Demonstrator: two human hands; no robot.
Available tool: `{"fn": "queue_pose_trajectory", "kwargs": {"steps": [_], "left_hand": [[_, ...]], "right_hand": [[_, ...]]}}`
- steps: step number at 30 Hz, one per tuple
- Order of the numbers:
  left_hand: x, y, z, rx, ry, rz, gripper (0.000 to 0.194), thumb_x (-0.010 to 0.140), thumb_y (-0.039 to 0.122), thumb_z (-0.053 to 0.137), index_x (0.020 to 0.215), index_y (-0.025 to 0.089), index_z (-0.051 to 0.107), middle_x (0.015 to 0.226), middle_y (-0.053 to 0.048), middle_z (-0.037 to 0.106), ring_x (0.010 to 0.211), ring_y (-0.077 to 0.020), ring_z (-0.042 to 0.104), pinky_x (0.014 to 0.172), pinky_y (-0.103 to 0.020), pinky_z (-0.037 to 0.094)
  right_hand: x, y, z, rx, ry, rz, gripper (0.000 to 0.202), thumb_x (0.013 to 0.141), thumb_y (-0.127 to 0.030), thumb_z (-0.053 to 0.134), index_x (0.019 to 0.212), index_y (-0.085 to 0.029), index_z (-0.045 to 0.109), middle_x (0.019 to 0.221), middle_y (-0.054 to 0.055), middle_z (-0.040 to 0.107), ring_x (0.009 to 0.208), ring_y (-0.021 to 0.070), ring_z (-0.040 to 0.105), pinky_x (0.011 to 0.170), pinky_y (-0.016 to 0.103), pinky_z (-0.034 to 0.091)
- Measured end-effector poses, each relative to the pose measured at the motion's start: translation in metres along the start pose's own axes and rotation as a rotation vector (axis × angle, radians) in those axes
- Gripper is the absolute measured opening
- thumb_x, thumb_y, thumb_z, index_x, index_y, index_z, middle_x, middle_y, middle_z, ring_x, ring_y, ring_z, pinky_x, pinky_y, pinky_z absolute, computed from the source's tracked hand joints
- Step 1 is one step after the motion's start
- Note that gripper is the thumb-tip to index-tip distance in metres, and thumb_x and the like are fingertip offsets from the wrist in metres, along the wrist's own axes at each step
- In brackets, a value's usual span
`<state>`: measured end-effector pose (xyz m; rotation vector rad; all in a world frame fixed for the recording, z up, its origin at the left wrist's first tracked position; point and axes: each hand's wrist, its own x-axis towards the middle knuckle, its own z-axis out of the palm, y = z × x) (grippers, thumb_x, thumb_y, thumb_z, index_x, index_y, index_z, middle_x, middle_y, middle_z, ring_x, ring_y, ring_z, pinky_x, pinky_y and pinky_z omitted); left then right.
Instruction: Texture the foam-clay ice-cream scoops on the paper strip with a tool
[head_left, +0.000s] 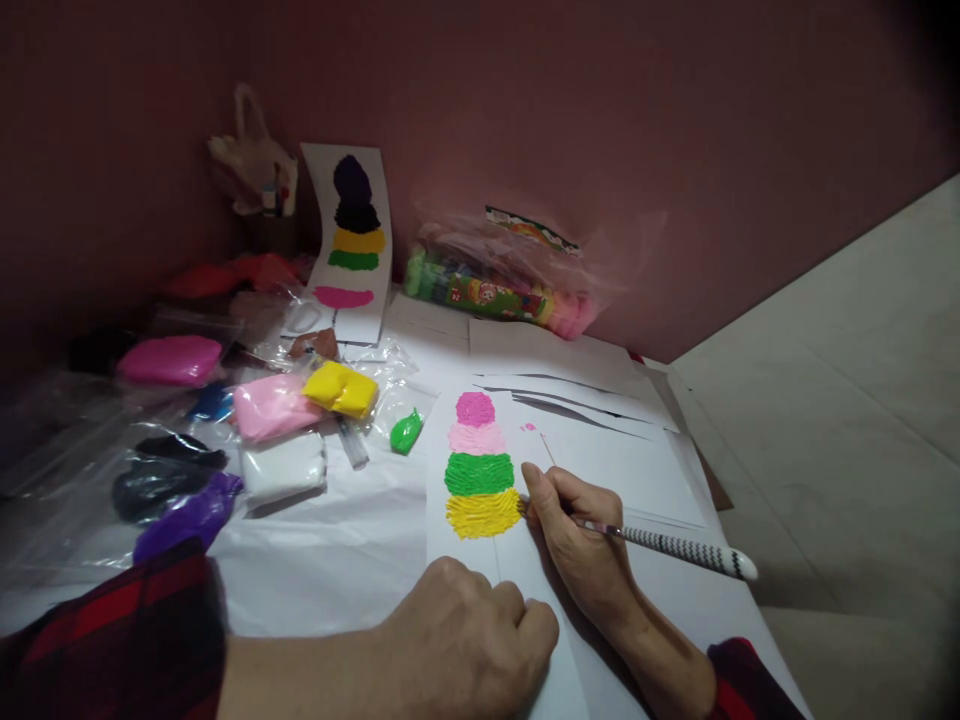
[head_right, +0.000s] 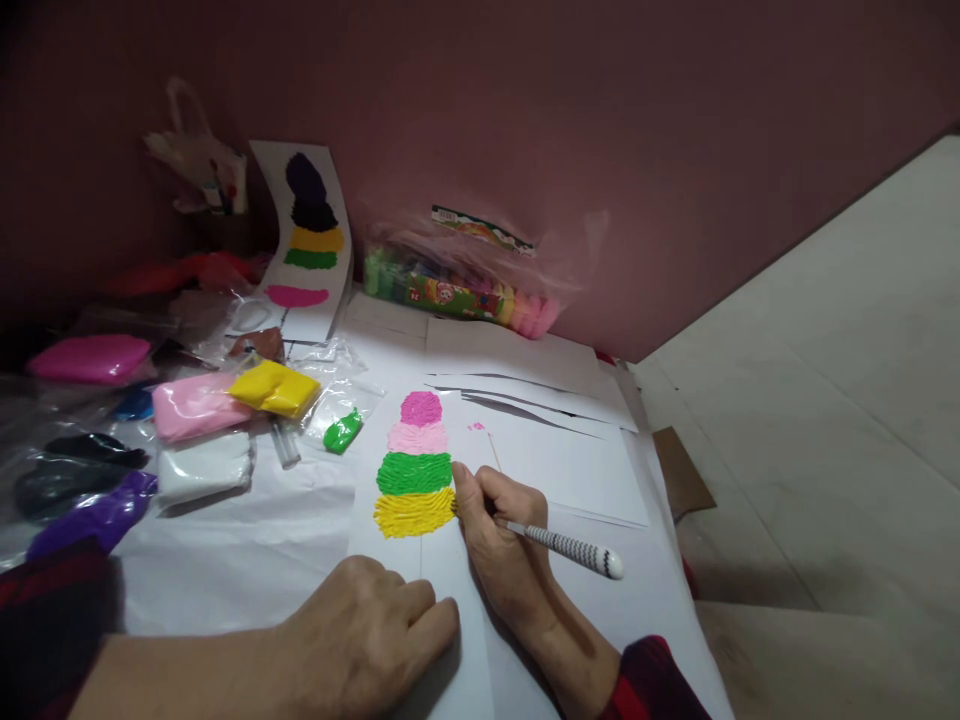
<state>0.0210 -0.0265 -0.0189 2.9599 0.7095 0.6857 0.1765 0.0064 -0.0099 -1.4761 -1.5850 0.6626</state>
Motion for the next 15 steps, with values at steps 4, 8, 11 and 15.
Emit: {"fn": "queue_pose_trajectory", "kwargs": {"steps": [4,8,11,15], "left_hand": [[0.0010,0.0000,0.0001,0.005,0.005,-0.005,0.016,0.077,0.006,0.049,0.072,0.020,0.042,0.055,0.003,0.055,0.035,-0.0158,0.050,0.031,-0.025,0.036],[0.0007,-0.0003,0.0005,0.005,0.006,0.004,0.015,0.076,0.006,0.049,0.072,0.019,0.043,0.055,0.003,0.055,0.035,-0.0158,0.050,0.030,-0.026,0.036],[0.0000,-0.0004,0.0010,0.008,-0.004,0.005,0.015,0.078,0.007,0.049,0.073,0.019,0.042,0.055,0.003,0.055,0.035,-0.0156,0.050,0.031,-0.025,0.036],[-0.0003,-0.0006,0.0015,-0.005,-0.006,0.002,0.015,0.079,0.007,0.049,0.074,0.019,0.041,0.055,0.003,0.055,0.036,-0.0148,0.051,0.032,-0.024,0.036]], "right_hand": [[0.0002,-0.0002,0.0001,-0.009,0.007,-0.013,0.050,0.094,-0.038,0.054,0.056,-0.021,0.026,0.055,-0.007,0.021,0.052,0.0092,0.021,0.045,0.026,0.019],[-0.0004,-0.0007,0.0000,-0.017,0.001,0.000,0.050,0.094,-0.040,0.054,0.055,-0.021,0.027,0.055,-0.006,0.021,0.051,0.0091,0.022,0.045,0.026,0.019],[-0.0007,-0.0012,-0.0003,-0.007,0.000,0.010,0.050,0.094,-0.040,0.053,0.056,-0.022,0.027,0.055,-0.006,0.022,0.051,0.0091,0.022,0.044,0.026,0.019],[-0.0006,-0.0011,-0.0009,-0.009,-0.001,0.000,0.050,0.094,-0.039,0.054,0.056,-0.021,0.026,0.055,-0.006,0.022,0.051,0.0091,0.022,0.044,0.026,0.019]]}}
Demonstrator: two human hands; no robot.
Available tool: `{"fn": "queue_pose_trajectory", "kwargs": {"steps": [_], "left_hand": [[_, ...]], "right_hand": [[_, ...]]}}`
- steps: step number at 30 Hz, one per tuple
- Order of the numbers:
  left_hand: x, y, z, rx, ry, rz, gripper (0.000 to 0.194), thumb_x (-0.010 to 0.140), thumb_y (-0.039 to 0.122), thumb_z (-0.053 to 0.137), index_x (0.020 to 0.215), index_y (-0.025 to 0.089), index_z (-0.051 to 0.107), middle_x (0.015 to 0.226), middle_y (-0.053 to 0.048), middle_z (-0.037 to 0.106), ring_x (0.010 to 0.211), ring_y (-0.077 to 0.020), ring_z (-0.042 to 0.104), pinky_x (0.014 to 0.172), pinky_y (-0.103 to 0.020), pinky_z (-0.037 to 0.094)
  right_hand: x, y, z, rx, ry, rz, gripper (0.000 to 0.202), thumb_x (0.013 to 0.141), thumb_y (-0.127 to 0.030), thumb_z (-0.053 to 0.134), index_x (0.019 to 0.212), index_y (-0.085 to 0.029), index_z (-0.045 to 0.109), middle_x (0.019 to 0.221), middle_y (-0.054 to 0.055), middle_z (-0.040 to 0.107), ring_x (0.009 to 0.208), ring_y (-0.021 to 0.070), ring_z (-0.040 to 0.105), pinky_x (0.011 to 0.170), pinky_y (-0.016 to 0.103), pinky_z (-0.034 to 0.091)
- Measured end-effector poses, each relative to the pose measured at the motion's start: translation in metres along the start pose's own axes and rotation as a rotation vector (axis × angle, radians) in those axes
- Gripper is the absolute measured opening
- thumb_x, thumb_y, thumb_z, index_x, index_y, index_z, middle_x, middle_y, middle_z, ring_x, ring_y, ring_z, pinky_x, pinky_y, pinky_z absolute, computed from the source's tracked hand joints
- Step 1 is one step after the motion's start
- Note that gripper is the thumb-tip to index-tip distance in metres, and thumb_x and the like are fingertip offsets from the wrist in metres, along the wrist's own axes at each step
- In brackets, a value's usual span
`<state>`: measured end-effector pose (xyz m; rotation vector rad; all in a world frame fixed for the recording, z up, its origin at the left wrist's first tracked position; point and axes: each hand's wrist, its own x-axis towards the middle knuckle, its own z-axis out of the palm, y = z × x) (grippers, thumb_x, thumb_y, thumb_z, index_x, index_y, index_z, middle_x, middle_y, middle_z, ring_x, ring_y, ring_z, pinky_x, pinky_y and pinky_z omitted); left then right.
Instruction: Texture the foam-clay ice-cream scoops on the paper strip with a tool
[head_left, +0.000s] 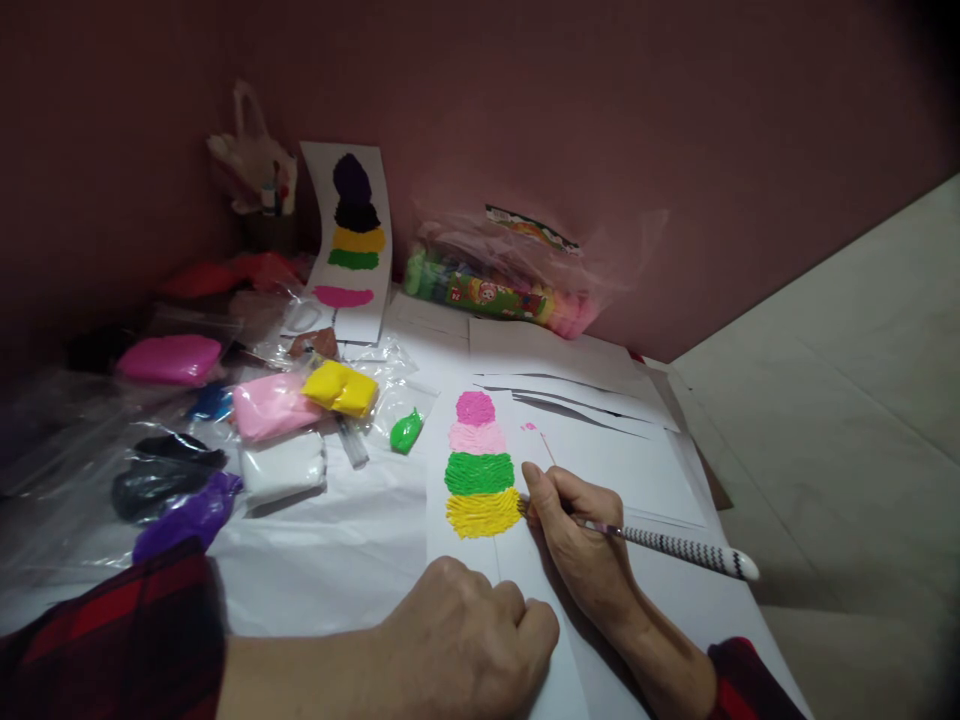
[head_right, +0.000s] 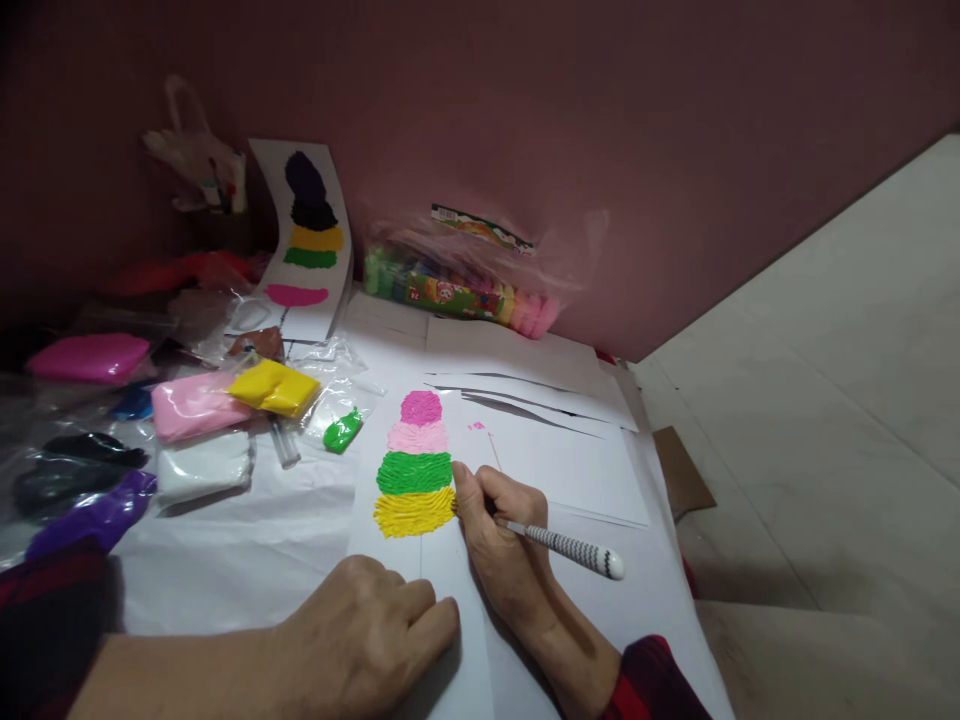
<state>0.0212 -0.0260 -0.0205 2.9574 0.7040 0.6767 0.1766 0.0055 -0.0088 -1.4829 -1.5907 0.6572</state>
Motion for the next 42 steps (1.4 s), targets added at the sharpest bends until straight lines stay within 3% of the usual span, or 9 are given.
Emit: {"fn": "queue_pose_trajectory", "kwargs": {"steps": [17,26,34,42], "left_hand": [[0.0005,0.0004,-0.0004,0.004,-0.013,-0.005,0.016,0.080,0.006,0.047,0.073,0.020,0.041,0.055,0.003,0.055,0.036,-0.0158,0.051,0.032,-0.025,0.034],[0.0003,0.0005,0.0008,0.010,-0.009,-0.001,0.016,0.077,0.006,0.049,0.074,0.020,0.041,0.056,0.003,0.056,0.036,-0.0155,0.051,0.031,-0.025,0.035],[0.0003,0.0002,0.0032,0.019,0.022,0.000,0.017,0.073,0.005,0.049,0.072,0.020,0.041,0.054,0.004,0.055,0.034,-0.0158,0.049,0.030,-0.025,0.034],[0.0017,-0.0003,0.0006,0.000,0.063,-0.005,0.016,0.070,0.005,0.052,0.070,0.019,0.044,0.053,0.004,0.055,0.033,-0.0162,0.049,0.027,-0.027,0.035]], "right_hand": [[0.0001,-0.0005,0.0004,0.062,-0.009,0.026,0.051,0.093,-0.041,0.055,0.055,-0.022,0.028,0.056,-0.006,0.021,0.052,0.0093,0.021,0.044,0.025,0.020],[0.0004,-0.0044,-0.0003,0.088,-0.001,0.043,0.049,0.093,-0.042,0.055,0.051,-0.019,0.042,0.050,-0.006,0.033,0.048,0.0089,0.030,0.045,0.025,0.025],[0.0014,-0.0068,-0.0013,0.065,0.101,0.067,0.051,0.093,-0.042,0.055,0.049,-0.019,0.043,0.045,-0.005,0.040,0.044,0.0090,0.036,0.044,0.025,0.031],[0.0003,-0.0039,0.0000,0.080,0.027,0.050,0.050,0.093,-0.042,0.055,0.050,-0.019,0.043,0.049,-0.005,0.035,0.047,0.0087,0.032,0.044,0.025,0.026]]}}
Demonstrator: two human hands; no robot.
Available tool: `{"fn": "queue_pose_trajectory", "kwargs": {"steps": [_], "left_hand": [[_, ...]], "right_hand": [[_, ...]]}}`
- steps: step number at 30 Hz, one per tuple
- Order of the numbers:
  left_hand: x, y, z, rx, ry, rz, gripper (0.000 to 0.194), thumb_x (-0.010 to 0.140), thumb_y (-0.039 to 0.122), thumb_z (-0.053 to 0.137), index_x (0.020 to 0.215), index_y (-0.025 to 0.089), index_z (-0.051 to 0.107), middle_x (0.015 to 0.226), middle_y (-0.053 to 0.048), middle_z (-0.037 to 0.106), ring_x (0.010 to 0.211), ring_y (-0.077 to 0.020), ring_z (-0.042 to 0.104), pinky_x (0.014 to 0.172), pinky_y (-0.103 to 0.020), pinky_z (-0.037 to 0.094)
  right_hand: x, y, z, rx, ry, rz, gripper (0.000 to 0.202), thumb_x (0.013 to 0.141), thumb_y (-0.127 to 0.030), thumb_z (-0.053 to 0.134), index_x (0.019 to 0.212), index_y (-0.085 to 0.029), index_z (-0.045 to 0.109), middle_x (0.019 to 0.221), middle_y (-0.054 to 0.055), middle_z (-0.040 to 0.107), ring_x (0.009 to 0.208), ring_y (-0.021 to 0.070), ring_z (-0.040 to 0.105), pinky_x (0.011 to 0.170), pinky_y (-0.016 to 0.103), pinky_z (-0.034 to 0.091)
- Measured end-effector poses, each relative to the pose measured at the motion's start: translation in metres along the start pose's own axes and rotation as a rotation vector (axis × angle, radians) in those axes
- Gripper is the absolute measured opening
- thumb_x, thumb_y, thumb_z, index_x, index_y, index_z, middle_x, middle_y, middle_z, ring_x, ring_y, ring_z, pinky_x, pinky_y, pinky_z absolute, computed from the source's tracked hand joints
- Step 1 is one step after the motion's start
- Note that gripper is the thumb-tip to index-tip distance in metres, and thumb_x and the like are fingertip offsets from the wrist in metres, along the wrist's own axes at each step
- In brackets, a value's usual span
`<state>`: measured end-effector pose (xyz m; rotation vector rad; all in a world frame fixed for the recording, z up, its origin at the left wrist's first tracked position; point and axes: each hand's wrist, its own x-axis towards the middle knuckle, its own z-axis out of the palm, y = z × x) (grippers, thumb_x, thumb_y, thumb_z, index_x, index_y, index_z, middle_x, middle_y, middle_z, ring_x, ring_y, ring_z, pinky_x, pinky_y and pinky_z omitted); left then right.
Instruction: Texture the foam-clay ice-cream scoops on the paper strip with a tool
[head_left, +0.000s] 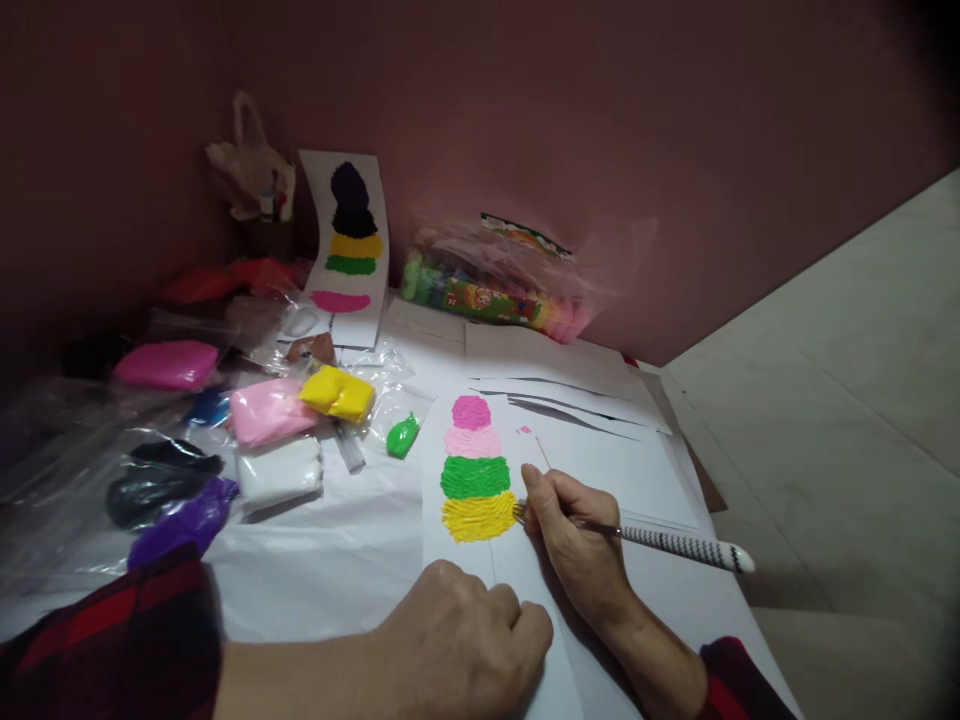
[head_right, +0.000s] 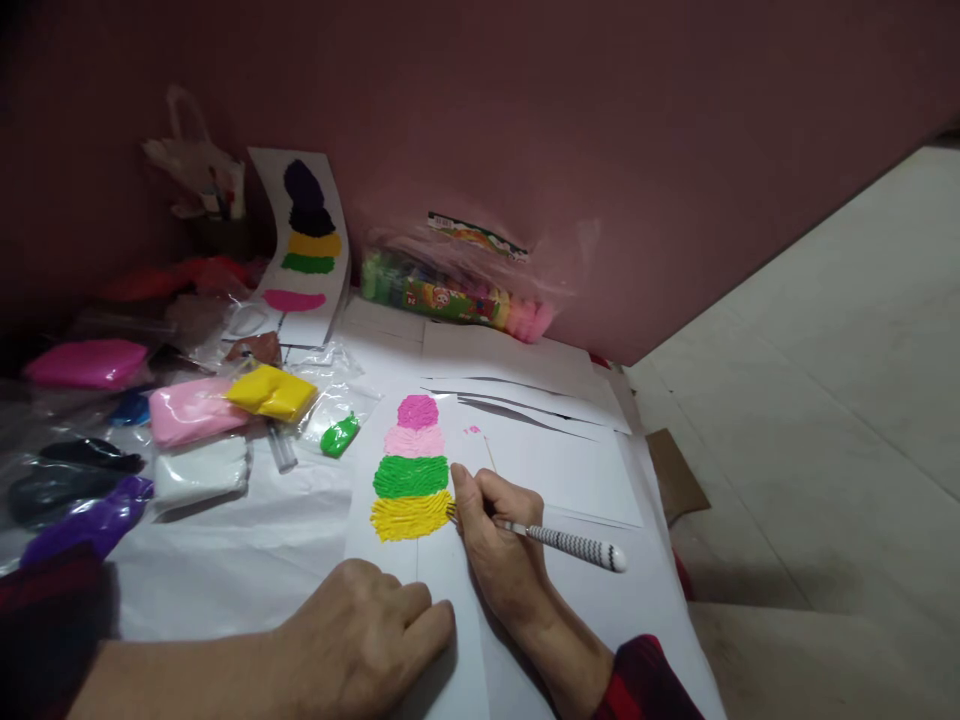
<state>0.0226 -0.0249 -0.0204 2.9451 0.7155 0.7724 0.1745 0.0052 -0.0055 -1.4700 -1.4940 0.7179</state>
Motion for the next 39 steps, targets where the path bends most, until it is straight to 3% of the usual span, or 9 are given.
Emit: {"fn": "queue_pose_trajectory", "kwargs": {"steps": [13,26,39], "left_hand": [[0.0000,-0.0008,-0.0005,-0.006,-0.041,0.003,0.015,0.070,0.007,0.055,0.070,0.019,0.045,0.054,0.003,0.056,0.034,-0.0165,0.050,0.028,-0.027,0.037],[-0.0002,-0.0004,-0.0003,0.001,-0.001,-0.002,0.016,0.069,0.005,0.053,0.070,0.019,0.044,0.053,0.003,0.055,0.034,-0.0150,0.048,0.029,-0.024,0.035],[-0.0009,0.0002,-0.0009,0.004,-0.003,0.002,0.015,0.070,0.006,0.052,0.070,0.019,0.044,0.053,0.004,0.055,0.033,-0.0159,0.048,0.027,-0.027,0.035]], "right_hand": [[-0.0015,0.0006,-0.0009,-0.005,-0.097,-0.050,0.051,0.094,-0.039,0.055,0.051,-0.020,0.035,0.051,-0.006,0.030,0.048,0.0081,0.027,0.043,0.024,0.024],[-0.0008,0.0014,-0.0001,-0.048,-0.118,-0.086,0.050,0.094,-0.038,0.054,0.053,-0.020,0.032,0.052,-0.006,0.027,0.049,0.0081,0.025,0.043,0.024,0.022],[-0.0035,0.0015,0.0018,-0.051,-0.062,-0.077,0.051,0.093,-0.036,0.054,0.054,-0.021,0.026,0.053,-0.006,0.023,0.049,0.0081,0.022,0.043,0.025,0.020]]}}
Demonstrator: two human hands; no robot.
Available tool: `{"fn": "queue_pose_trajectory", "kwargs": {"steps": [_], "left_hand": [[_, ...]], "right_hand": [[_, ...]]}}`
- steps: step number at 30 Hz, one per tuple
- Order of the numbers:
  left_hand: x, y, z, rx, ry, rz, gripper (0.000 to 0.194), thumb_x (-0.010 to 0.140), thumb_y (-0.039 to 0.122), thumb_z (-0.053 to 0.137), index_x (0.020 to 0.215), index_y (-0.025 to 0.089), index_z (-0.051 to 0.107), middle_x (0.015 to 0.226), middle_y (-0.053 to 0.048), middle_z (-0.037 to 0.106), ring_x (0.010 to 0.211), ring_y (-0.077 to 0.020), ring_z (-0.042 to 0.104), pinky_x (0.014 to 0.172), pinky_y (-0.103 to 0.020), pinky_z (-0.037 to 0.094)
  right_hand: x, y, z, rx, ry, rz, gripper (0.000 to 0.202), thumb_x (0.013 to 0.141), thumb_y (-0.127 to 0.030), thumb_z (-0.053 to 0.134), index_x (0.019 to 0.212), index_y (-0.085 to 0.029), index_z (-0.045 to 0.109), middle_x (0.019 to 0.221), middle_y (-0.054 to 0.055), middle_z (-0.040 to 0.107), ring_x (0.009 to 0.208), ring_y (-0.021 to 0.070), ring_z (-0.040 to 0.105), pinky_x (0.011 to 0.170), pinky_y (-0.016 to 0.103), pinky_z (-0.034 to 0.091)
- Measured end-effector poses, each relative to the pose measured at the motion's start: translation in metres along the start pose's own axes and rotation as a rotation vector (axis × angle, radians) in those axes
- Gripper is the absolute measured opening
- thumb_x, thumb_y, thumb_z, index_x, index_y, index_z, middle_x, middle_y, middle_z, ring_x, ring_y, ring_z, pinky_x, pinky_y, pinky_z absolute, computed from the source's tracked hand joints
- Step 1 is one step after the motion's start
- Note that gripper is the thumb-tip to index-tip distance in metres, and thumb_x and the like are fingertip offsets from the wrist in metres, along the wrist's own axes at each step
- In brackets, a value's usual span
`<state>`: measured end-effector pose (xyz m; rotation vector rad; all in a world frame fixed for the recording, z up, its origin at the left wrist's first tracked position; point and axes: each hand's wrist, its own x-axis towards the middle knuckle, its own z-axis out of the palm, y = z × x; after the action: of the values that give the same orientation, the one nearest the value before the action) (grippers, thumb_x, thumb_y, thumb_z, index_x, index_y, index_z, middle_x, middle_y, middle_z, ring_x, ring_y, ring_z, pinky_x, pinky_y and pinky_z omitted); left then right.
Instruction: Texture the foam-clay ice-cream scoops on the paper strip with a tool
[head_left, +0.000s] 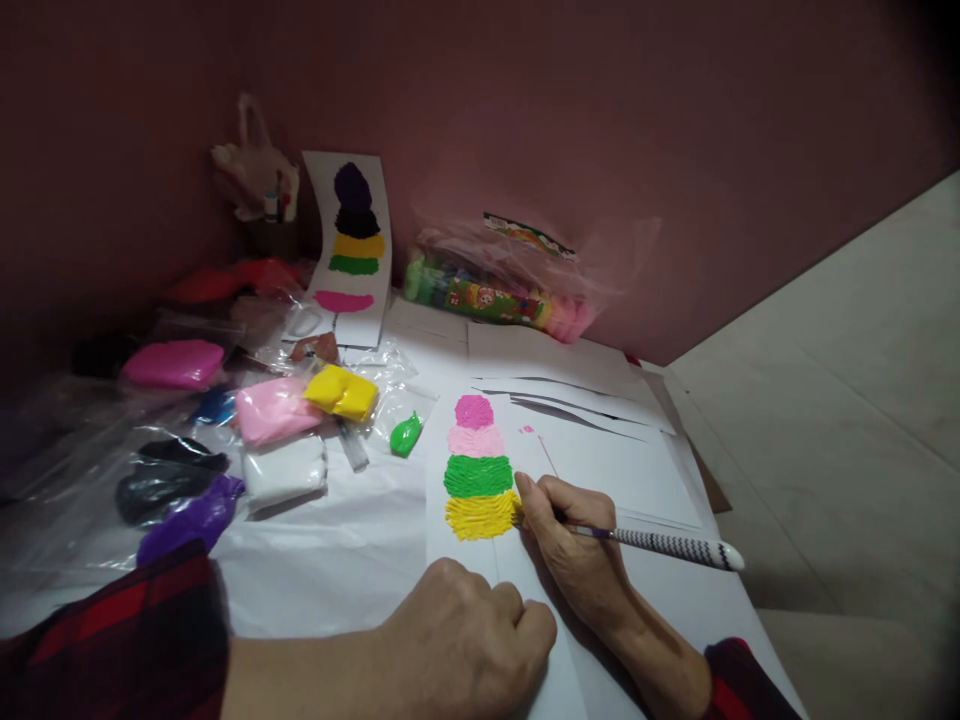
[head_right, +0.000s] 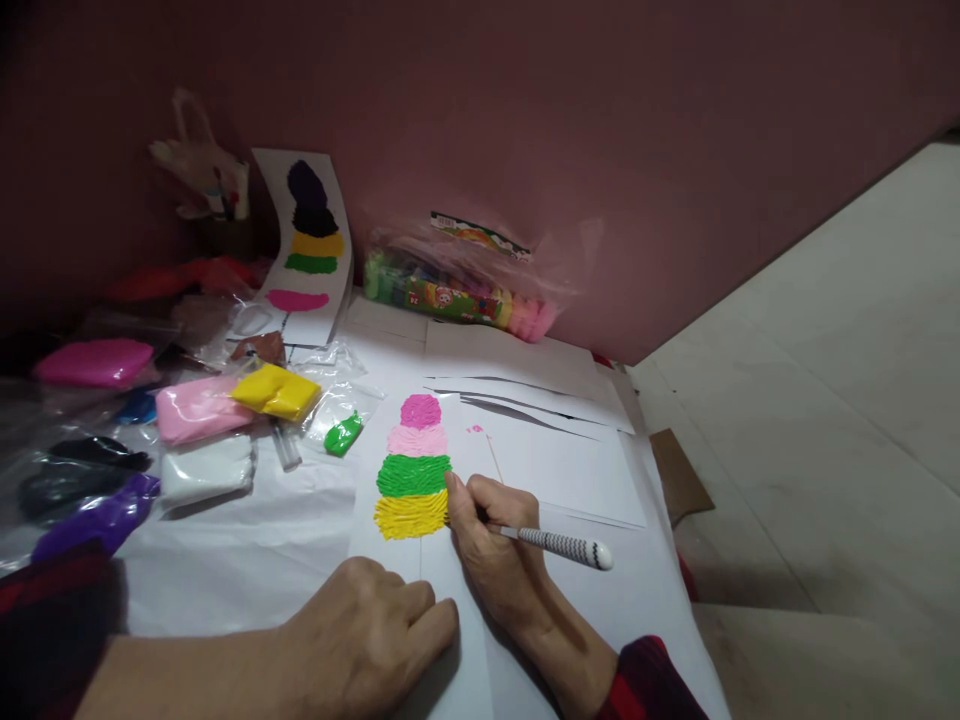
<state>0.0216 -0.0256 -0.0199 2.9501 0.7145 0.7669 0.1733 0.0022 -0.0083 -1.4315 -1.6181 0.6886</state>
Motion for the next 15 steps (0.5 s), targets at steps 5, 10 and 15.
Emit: {"fn": "queue_pose_trajectory", "kwargs": {"steps": [5,10,15], "left_hand": [[-0.0008,0.0012,0.0010,0.023,-0.065,0.013,0.015,0.075,0.007,0.050,0.072,0.020,0.043,0.055,0.003,0.055,0.035,-0.0161,0.050,0.029,-0.026,0.033],[-0.0025,0.0041,0.0038,0.075,-0.047,0.029,0.015,0.079,0.011,0.052,0.073,0.020,0.042,0.053,0.003,0.053,0.034,-0.0149,0.048,0.031,-0.025,0.029],[-0.0047,0.0059,0.0058,0.105,-0.039,0.031,0.015,0.082,0.016,0.054,0.075,0.019,0.042,0.055,0.003,0.051,0.037,-0.0146,0.048,0.033,-0.026,0.026]], "right_hand": [[-0.0008,0.0035,-0.0014,0.040,0.052,0.026,0.051,0.093,-0.038,0.055,0.051,-0.021,0.032,0.049,-0.006,0.029,0.045,0.0076,0.027,0.042,0.024,0.024],[-0.0019,0.0032,-0.0052,-0.002,0.110,0.013,0.052,0.094,-0.041,0.055,0.049,-0.019,0.043,0.046,-0.004,0.037,0.043,0.0087,0.035,0.042,0.025,0.028],[-0.0041,0.0041,-0.0048,0.095,0.134,0.020,0.046,0.091,-0.042,0.060,0.053,-0.019,0.046,0.048,-0.004,0.042,0.044,0.0091,0.038,0.041,0.023,0.032]]}}
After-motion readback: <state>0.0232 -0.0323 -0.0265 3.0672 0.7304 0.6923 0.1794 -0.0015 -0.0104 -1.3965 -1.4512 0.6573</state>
